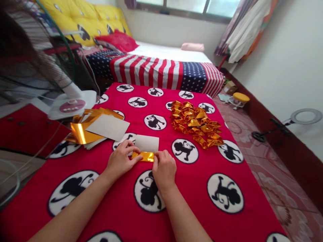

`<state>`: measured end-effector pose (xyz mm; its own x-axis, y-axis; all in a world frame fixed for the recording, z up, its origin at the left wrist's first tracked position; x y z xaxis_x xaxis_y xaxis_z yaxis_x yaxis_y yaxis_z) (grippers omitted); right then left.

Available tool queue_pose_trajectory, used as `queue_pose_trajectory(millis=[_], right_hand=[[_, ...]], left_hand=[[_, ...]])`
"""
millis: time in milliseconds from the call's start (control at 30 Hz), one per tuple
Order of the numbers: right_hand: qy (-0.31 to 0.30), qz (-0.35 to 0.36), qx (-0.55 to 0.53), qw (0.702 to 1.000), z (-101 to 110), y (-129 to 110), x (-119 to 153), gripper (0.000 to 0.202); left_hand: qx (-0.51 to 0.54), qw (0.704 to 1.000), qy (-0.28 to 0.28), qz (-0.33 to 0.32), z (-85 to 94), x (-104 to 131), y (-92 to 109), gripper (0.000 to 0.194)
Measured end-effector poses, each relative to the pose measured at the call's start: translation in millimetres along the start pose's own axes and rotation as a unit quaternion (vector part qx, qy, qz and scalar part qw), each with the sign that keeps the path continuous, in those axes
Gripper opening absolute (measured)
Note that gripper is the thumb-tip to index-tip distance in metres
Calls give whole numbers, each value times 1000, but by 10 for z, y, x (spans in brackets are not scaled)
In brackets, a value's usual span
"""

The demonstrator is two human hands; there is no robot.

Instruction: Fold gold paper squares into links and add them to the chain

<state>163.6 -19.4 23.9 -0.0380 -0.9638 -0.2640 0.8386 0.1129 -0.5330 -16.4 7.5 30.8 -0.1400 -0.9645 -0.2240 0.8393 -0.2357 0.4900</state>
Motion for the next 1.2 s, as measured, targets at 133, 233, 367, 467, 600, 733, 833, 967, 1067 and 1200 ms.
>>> queue_pose_trajectory(millis=[133,233,367,467,600,733,833,967,1067,1200], right_hand=[[17,14,13,1000,73,-99,17,13],[36,78,-15,996,74,-423,89,28],[-78,154,-80,982,-255,-908,190,76],[-113,131,-76,982,-443,-1004,195,94],[-136,107,-66,983,-528,-938,193,103],[-161,96,-73,980,-532,-859,208,107],[-176,104,-48,978,-520,-790,234,109],[-176,121,9,977,-447,-608,279,107],[-169,154,49,972,-375,-493,312,100],[-171,158,93,968,-311,-366,327,96]], left_hand=[[-11,1000,2,0,-7,6,10,15],[-19,1000,-1,-12,-23,2,11,14],[-48,999,-6,-11,-35,-4,-14,12],[-49,999,-12,-15,-43,-4,-25,16],[-37,999,-13,-12,-58,-2,-40,15],[-32,999,-14,-2,-66,-3,-48,16],[-27,1000,-13,-11,-61,-2,-27,13],[-13,1000,1,-26,-43,6,-13,8],[4,1000,-6,-29,-45,8,-32,10],[26,998,-26,-44,-47,0,-45,9]])
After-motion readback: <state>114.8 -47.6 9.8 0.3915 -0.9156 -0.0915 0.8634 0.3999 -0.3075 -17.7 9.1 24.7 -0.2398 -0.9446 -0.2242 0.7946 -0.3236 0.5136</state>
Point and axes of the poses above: each hand's wrist, its own x-axis away from the middle knuckle, its own z-axis out of the back of the hand, y = z × x, the point moved 7 cm from there along -x, towards the middle knuckle, and after that the axes turned 1 degree about -x, right-handed, at the moved point
